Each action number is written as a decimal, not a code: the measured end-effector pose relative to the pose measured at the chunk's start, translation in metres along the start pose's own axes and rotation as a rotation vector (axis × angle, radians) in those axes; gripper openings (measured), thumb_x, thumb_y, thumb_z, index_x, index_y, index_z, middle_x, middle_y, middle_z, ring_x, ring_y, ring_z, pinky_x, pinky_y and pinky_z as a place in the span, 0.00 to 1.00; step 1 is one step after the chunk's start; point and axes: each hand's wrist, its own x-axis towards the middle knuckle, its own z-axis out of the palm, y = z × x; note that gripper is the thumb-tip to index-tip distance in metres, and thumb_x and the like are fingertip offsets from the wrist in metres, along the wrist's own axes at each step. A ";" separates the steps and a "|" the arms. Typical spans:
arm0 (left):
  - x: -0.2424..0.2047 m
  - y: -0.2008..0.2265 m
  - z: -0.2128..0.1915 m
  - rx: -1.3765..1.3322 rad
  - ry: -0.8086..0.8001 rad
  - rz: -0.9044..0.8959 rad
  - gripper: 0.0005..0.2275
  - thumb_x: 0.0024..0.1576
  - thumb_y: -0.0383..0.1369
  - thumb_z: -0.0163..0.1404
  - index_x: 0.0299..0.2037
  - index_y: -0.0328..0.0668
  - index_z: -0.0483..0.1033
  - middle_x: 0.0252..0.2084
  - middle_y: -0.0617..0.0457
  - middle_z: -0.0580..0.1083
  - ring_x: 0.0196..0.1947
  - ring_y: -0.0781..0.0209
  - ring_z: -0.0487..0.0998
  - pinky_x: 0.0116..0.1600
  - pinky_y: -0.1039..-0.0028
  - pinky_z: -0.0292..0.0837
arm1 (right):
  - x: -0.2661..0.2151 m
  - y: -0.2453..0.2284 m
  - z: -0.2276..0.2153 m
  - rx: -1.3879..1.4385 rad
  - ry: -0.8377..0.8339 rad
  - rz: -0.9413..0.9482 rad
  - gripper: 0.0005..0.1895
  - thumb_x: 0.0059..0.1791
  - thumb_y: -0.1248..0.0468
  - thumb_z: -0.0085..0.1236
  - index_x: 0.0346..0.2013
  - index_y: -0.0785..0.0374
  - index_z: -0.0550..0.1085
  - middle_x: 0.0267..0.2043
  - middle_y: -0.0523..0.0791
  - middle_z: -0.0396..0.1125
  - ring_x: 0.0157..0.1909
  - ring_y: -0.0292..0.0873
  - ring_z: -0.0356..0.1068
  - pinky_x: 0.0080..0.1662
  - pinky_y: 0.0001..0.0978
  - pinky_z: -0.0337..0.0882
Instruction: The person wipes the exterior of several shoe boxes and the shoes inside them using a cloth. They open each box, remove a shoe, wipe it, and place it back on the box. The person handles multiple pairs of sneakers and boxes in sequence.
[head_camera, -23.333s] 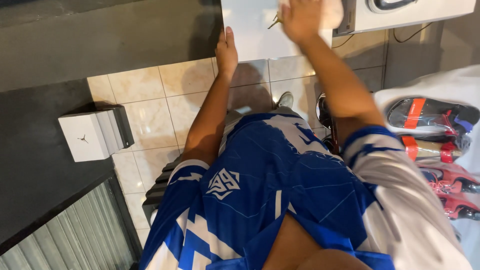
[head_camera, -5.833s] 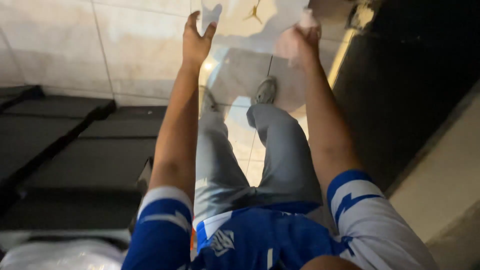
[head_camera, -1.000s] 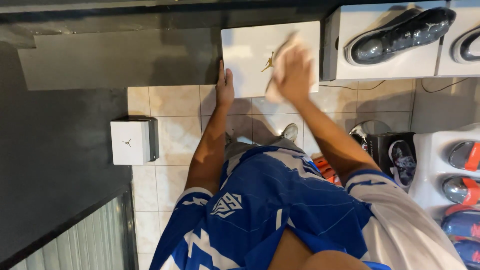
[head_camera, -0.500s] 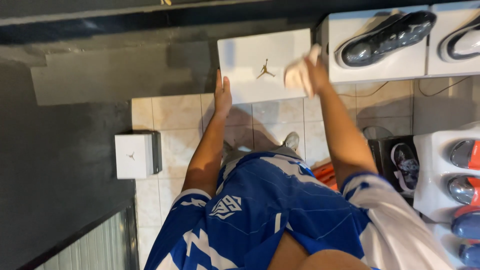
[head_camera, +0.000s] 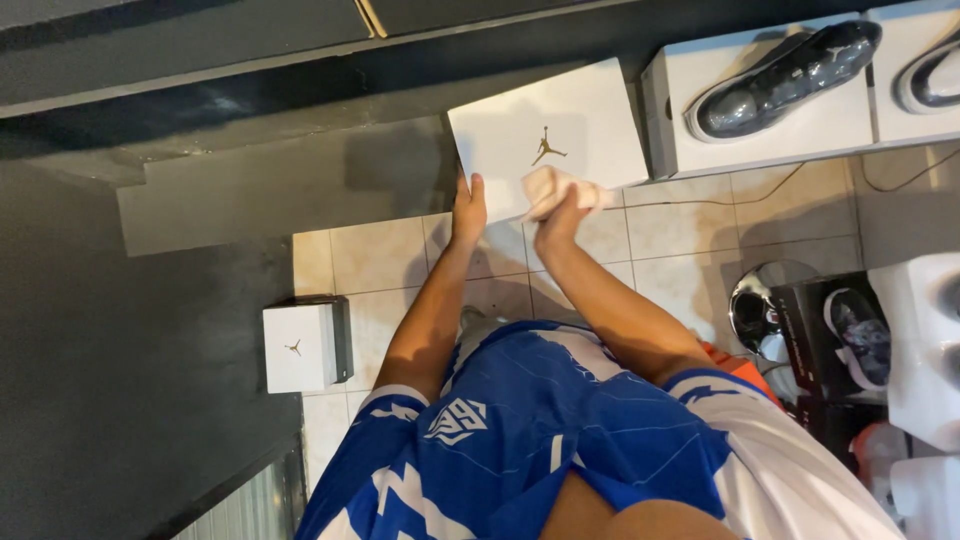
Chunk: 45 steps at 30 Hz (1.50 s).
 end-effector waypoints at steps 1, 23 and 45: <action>0.004 -0.002 0.001 0.041 -0.013 -0.033 0.27 0.68 0.55 0.38 0.75 0.59 0.57 0.70 0.39 0.65 0.70 0.40 0.64 0.74 0.51 0.58 | 0.006 0.021 -0.004 0.002 -0.063 0.053 0.43 0.57 0.50 0.57 0.74 0.32 0.37 0.78 0.52 0.45 0.75 0.59 0.55 0.71 0.64 0.55; -0.067 0.029 -0.038 -0.382 0.294 0.383 0.29 0.64 0.28 0.57 0.71 0.27 0.56 0.70 0.28 0.60 0.72 0.39 0.59 0.75 0.49 0.49 | -0.071 -0.170 0.034 -1.741 -1.082 -0.781 0.26 0.54 0.42 0.57 0.61 0.53 0.73 0.56 0.50 0.72 0.59 0.56 0.71 0.59 0.51 0.70; 0.019 -0.030 -0.063 -0.176 -0.111 -0.180 0.19 0.60 0.44 0.53 0.52 0.38 0.80 0.39 0.44 0.77 0.32 0.54 0.76 0.34 0.60 0.75 | -0.016 -0.185 0.028 -2.252 -0.869 -0.664 0.50 0.45 0.24 0.48 0.78 0.29 0.48 0.83 0.48 0.24 0.81 0.62 0.19 0.71 0.74 0.31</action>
